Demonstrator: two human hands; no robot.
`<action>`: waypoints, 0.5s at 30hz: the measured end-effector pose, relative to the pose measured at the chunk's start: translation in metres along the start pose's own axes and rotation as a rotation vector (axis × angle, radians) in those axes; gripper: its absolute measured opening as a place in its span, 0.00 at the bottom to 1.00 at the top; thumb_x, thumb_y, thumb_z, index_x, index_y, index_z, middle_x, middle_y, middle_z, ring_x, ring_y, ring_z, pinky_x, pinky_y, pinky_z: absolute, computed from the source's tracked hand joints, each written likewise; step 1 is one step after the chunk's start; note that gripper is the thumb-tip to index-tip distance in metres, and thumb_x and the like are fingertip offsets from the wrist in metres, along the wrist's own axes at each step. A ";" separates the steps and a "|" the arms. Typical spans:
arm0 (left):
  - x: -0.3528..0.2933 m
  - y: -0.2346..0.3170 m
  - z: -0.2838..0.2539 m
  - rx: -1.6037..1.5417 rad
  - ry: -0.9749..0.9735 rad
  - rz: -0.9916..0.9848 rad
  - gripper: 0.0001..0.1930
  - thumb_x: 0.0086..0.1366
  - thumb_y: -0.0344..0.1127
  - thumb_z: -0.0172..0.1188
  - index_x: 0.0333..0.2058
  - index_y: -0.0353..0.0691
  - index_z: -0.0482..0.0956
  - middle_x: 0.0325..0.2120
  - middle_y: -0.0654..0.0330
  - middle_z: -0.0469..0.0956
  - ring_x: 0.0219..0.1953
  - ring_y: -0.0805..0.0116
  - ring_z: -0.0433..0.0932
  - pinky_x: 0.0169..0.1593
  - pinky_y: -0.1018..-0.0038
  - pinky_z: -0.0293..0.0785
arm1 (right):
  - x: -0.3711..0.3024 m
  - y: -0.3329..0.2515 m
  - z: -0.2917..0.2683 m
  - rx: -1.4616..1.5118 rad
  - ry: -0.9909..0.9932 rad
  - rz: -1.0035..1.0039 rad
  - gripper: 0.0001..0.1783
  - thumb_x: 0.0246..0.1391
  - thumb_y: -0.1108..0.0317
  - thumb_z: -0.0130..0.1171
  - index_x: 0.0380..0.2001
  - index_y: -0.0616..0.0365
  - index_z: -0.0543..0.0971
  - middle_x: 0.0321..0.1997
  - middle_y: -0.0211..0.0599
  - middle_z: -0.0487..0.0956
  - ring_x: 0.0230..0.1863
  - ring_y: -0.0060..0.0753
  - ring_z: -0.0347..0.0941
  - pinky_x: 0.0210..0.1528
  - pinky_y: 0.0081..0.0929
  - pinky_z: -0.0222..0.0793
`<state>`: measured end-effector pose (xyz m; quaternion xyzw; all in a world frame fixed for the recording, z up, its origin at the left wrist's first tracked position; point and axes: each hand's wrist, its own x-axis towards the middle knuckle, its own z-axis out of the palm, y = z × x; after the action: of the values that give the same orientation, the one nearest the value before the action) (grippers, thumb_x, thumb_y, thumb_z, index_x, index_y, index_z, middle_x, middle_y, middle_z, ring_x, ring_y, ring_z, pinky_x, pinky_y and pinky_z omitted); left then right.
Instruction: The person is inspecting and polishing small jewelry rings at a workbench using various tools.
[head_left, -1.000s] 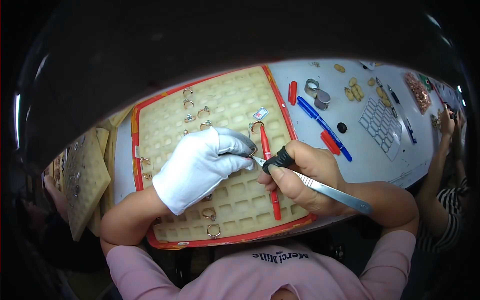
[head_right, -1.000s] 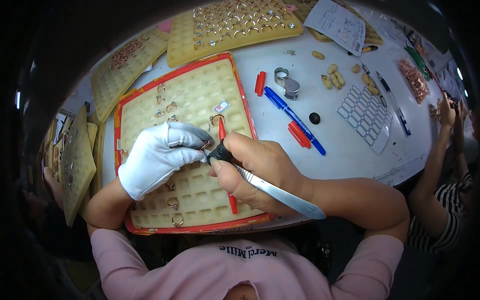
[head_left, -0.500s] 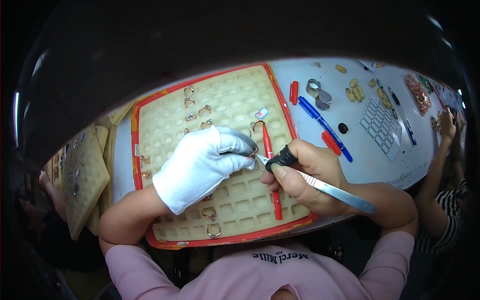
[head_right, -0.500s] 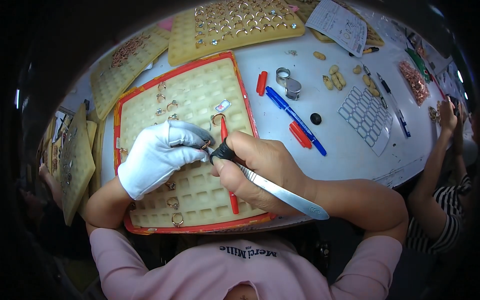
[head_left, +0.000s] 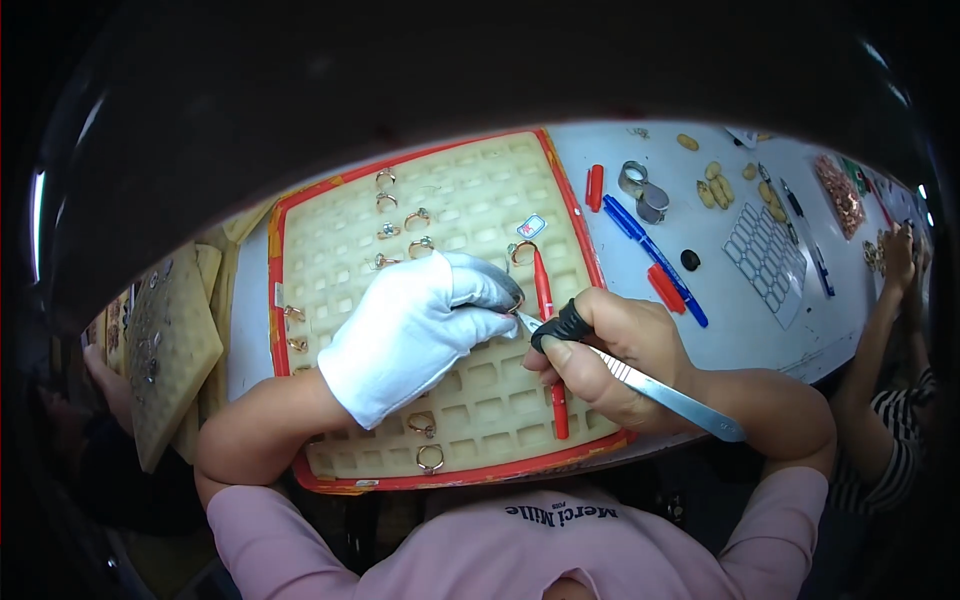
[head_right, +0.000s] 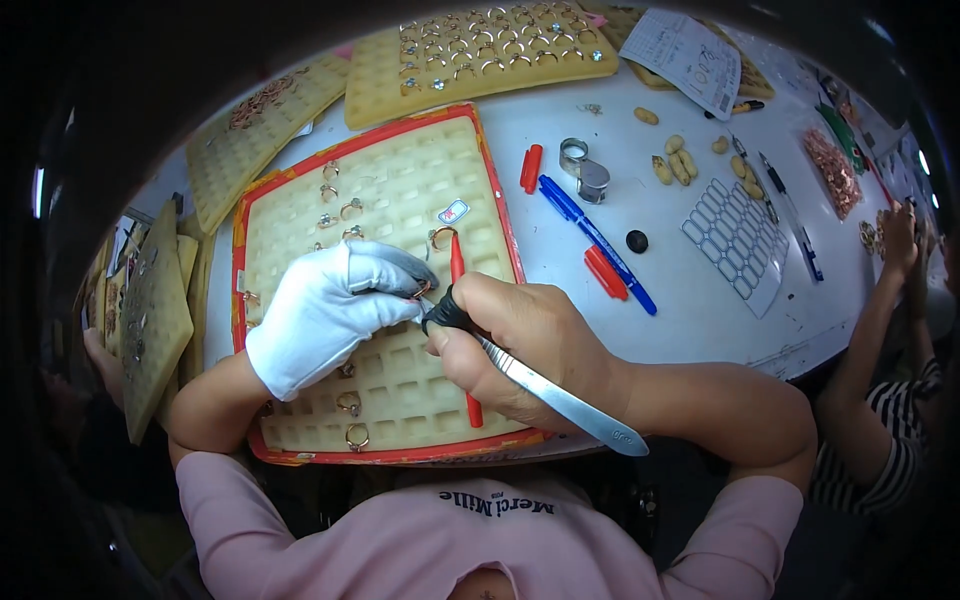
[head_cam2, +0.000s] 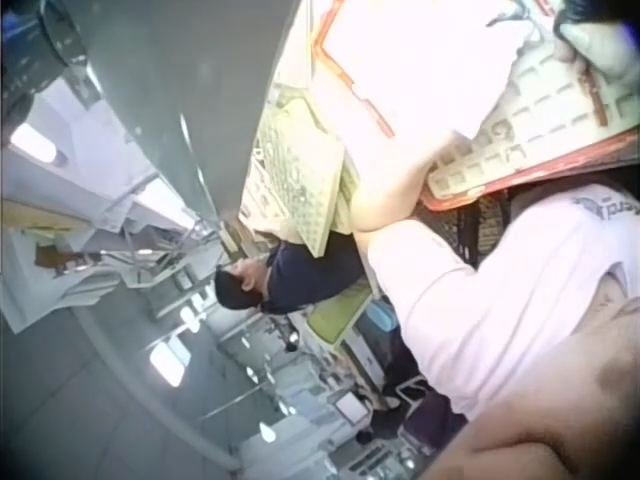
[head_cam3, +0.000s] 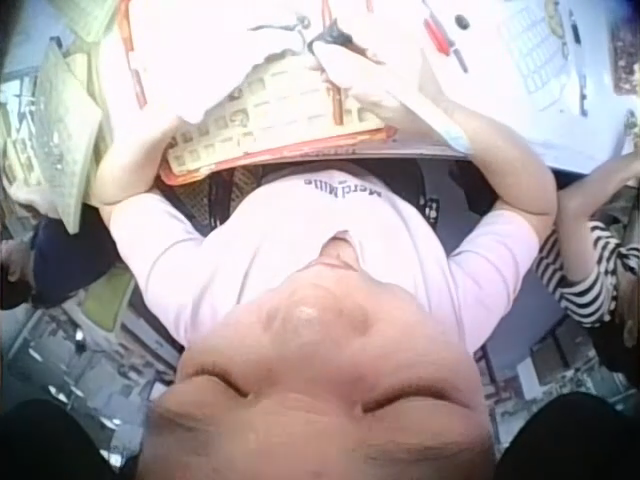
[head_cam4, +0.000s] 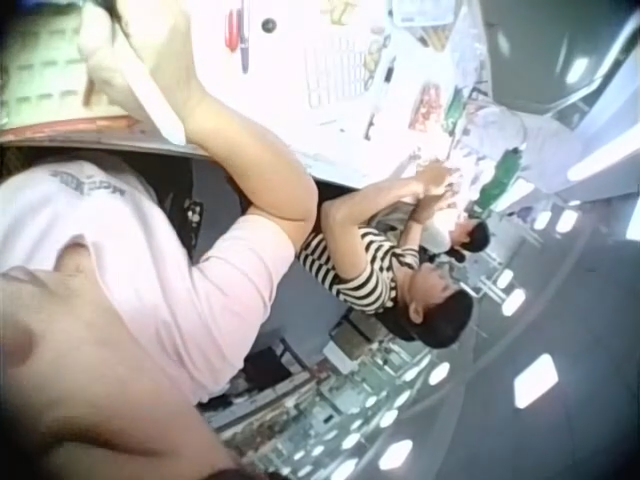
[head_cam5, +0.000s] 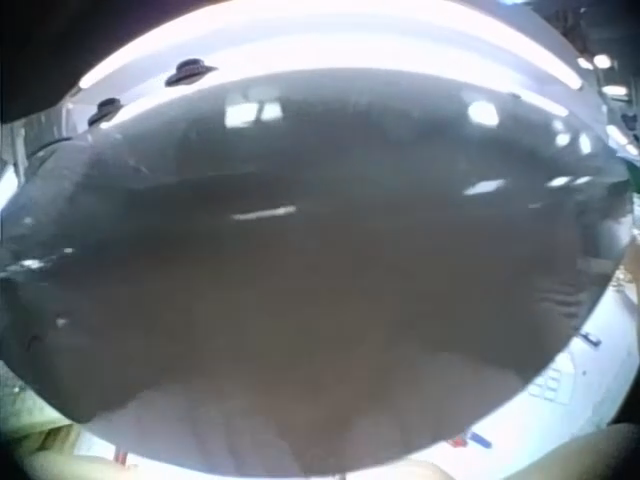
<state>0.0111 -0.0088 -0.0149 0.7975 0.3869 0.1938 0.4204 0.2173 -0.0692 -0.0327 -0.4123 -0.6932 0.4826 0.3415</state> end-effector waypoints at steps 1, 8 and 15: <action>0.000 0.000 0.000 -0.005 0.000 -0.003 0.08 0.52 0.24 0.65 0.33 0.32 0.80 0.35 0.56 0.80 0.38 0.69 0.77 0.45 0.75 0.73 | 0.000 0.001 0.000 0.002 0.000 -0.008 0.09 0.58 0.69 0.51 0.31 0.67 0.71 0.32 0.44 0.81 0.32 0.26 0.78 0.34 0.24 0.75; 0.000 0.000 0.001 0.019 0.012 0.012 0.08 0.52 0.26 0.66 0.32 0.32 0.81 0.34 0.56 0.80 0.38 0.68 0.77 0.45 0.74 0.73 | 0.001 -0.001 0.000 -0.021 -0.007 -0.001 0.09 0.57 0.69 0.51 0.31 0.67 0.72 0.32 0.44 0.81 0.32 0.27 0.79 0.33 0.23 0.75; 0.001 0.001 0.001 0.136 -0.006 0.033 0.10 0.52 0.28 0.66 0.33 0.34 0.81 0.35 0.58 0.80 0.38 0.68 0.78 0.44 0.75 0.73 | 0.002 -0.009 -0.004 0.003 -0.045 0.072 0.09 0.58 0.69 0.51 0.32 0.66 0.72 0.33 0.43 0.81 0.32 0.25 0.77 0.34 0.23 0.74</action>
<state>0.0128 -0.0095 -0.0144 0.8311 0.3847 0.1716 0.3632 0.2179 -0.0680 -0.0229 -0.4257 -0.6846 0.5048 0.3088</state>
